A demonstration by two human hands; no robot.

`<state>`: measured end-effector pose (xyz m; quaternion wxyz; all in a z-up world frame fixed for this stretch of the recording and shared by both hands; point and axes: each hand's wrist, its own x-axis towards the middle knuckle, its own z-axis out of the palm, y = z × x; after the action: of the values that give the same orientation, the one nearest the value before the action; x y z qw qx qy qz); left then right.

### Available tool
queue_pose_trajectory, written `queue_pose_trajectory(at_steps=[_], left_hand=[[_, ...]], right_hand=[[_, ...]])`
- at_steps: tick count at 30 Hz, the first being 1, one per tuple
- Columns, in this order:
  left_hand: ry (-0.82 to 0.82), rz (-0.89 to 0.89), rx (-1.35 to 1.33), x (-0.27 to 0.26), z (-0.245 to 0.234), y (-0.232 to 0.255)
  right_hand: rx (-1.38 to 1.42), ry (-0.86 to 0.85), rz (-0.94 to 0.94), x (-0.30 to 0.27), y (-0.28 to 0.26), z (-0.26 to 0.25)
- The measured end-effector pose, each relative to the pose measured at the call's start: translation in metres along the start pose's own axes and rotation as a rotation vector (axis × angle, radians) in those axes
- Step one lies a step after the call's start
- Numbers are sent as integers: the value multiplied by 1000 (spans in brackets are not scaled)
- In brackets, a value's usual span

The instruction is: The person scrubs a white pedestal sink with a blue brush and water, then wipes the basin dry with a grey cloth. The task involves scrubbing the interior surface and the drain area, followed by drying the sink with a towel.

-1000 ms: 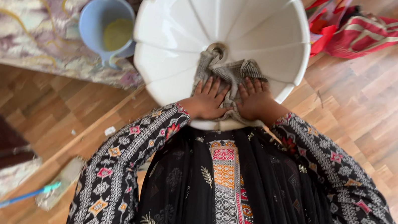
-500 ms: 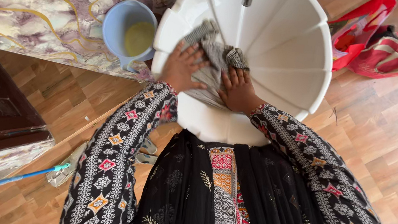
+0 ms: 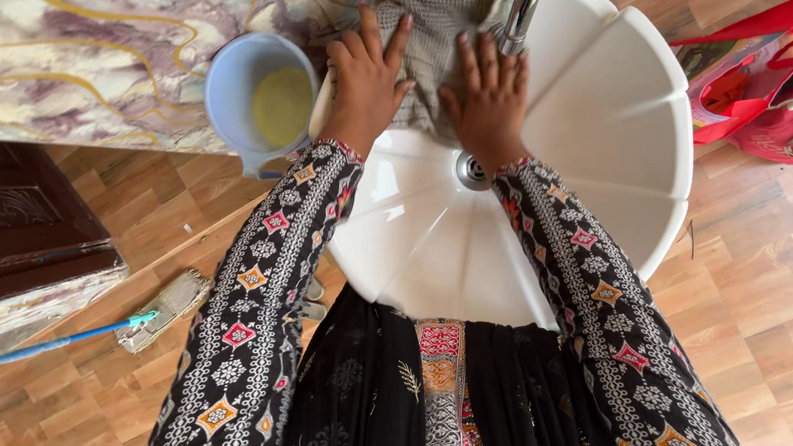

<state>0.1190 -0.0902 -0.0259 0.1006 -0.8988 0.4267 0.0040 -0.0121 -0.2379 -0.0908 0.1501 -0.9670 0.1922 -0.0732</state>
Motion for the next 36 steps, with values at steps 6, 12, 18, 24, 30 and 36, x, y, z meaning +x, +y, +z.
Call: queue_pose_trajectory(at_steps=[6,12,18,24,30,36], left_hand=[[81,46,299,42,14,29],[112,233,-45,65,-2,47],[115,347,2,57,44,68],[50,433,-3,-8,87,117],[-179,458,30,-65,80,127],[-456,536,-36,-128,40,123]], right_hand=[[-19,80,-10,4,18,-9],[-179,-79,206,-3,53,14],[-150,-49,110,-43,78,20],[-428,-357,79,-93,71,31],[-234,-447,-26,-151,66,20],[-127,-636,-90,-201,50,20]])
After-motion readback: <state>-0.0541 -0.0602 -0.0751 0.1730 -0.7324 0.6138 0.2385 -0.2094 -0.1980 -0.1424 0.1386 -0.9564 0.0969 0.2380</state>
